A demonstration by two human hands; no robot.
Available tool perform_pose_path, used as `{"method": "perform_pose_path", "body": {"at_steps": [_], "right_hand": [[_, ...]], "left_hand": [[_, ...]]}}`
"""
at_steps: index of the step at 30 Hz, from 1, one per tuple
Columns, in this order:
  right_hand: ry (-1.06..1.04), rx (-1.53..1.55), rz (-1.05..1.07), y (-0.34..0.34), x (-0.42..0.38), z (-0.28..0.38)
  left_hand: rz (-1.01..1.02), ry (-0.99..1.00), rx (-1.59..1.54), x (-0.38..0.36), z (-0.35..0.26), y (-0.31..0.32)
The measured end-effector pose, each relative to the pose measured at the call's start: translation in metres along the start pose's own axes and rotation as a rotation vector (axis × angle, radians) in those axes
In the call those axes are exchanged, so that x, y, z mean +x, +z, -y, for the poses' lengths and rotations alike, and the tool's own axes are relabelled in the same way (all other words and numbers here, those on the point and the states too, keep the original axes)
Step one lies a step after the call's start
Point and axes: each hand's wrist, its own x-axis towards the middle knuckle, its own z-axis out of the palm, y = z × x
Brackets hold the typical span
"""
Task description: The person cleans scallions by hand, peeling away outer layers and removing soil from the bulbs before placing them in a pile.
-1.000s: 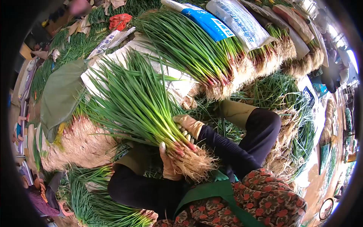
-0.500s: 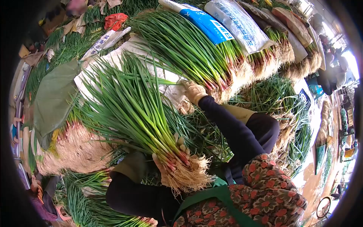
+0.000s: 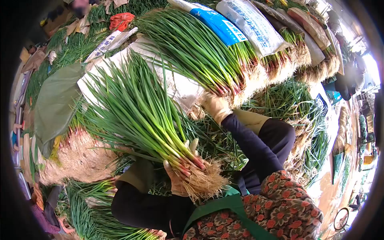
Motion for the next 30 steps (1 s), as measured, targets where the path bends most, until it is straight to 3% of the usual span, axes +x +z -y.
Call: {"method": "perform_pose_path", "body": {"at_steps": [1,2,3,5,9,13,14,15,17,19,20,22,23,25,27,29,30], "right_hand": [[0.132,0.033,-0.169,0.027,0.02,-0.031],[0.126,-0.088,-0.176,0.04,0.033,-0.047],[0.194,-0.097,-0.069,0.031,0.034,-0.042],[0.232,-0.074,-0.072,0.047,0.04,-0.041],[0.204,-0.083,-0.207,0.071,0.043,-0.048],[0.279,-0.171,0.056,0.092,0.055,-0.072],[0.315,-0.099,0.122,0.07,0.049,-0.058],[0.376,0.014,0.141,0.049,0.04,-0.045],[0.404,0.032,0.046,0.072,0.046,-0.05],[-0.08,-0.337,0.272,0.112,0.07,-0.079],[-0.327,-0.518,0.378,0.124,0.08,-0.088],[-0.556,-0.181,0.034,0.082,0.02,-0.051],[-0.471,0.064,0.104,0.06,-0.014,-0.033],[-0.35,0.439,0.226,0.014,-0.088,0.003],[-0.527,0.316,0.209,0.01,-0.145,0.013],[-0.634,-0.146,0.403,-0.002,-0.171,0.021],[-0.38,-0.019,0.619,-0.019,-0.167,0.03]], "left_hand": [[0.025,-0.016,-0.045,0.001,-0.003,-0.002],[0.05,-0.033,-0.09,0.002,-0.005,-0.005],[0.091,-0.081,-0.085,0.004,-0.009,-0.005],[0.238,-0.184,-0.089,0.009,-0.014,-0.004],[0.213,-0.163,-0.05,0.01,-0.02,-0.015],[0.19,-0.131,-0.084,0.005,-0.014,-0.022],[0.187,-0.122,-0.091,0.005,-0.013,-0.025],[0.184,-0.11,-0.098,0.004,-0.013,-0.029],[0.153,-0.107,-0.069,0.001,-0.014,-0.035],[0.234,-0.14,-0.028,0.004,-0.016,-0.03],[0.066,-0.058,-0.031,-0.001,-0.011,-0.021],[-0.077,-0.026,0.066,0.0,-0.004,0.008],[-0.152,-0.006,0.11,0.0,-0.003,0.013],[-0.055,-0.029,0.195,0.0,-0.003,0.021],[-0.121,-0.049,0.294,-0.002,-0.002,0.015],[-0.141,-0.058,0.344,-0.001,0.0,0.015],[-0.183,-0.044,0.33,-0.001,0.003,0.021]]}}
